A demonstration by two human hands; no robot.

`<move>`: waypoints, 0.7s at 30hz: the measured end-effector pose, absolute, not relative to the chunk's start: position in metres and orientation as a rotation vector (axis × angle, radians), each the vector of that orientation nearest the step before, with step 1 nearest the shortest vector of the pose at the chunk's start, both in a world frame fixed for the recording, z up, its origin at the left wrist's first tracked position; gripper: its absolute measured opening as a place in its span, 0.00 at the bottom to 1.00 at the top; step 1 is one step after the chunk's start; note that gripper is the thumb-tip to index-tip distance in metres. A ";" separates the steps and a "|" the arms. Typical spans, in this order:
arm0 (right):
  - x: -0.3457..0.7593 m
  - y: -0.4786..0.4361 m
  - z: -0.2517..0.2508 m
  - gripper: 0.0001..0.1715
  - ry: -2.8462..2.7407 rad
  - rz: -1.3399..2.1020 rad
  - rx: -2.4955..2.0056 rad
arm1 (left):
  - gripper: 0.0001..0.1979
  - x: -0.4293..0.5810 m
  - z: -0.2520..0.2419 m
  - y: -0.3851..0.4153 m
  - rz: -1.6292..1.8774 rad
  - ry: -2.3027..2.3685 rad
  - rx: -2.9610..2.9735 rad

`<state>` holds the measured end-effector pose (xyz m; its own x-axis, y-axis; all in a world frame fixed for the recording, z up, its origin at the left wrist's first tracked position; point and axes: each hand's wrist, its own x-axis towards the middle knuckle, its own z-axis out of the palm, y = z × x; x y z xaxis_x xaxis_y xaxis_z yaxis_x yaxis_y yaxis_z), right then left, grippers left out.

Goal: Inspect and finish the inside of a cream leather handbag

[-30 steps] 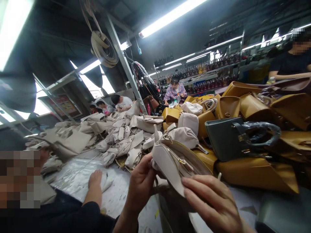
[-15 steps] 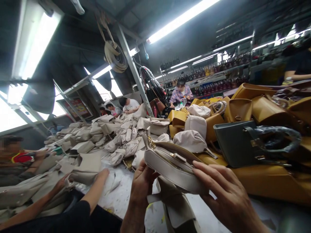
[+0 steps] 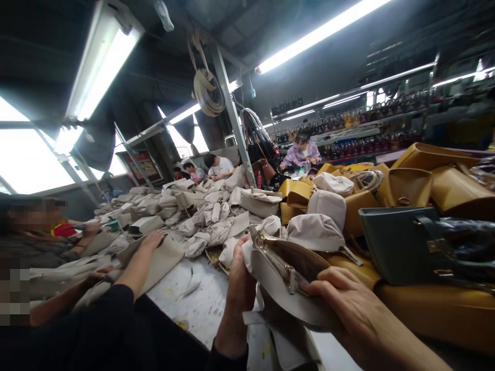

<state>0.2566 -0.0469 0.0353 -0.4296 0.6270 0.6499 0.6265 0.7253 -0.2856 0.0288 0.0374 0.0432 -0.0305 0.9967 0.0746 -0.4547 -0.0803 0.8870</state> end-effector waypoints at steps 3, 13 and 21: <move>0.253 -0.046 0.037 0.25 -2.139 -0.062 -0.848 | 0.26 0.026 0.035 0.044 1.485 0.814 0.923; 0.278 -0.025 0.003 0.19 -1.761 -0.022 -1.098 | 0.24 0.004 0.004 0.057 1.435 0.906 0.839; 0.279 -0.031 -0.005 0.16 -1.351 0.076 -1.285 | 0.16 -0.023 -0.023 -0.016 1.693 1.287 1.163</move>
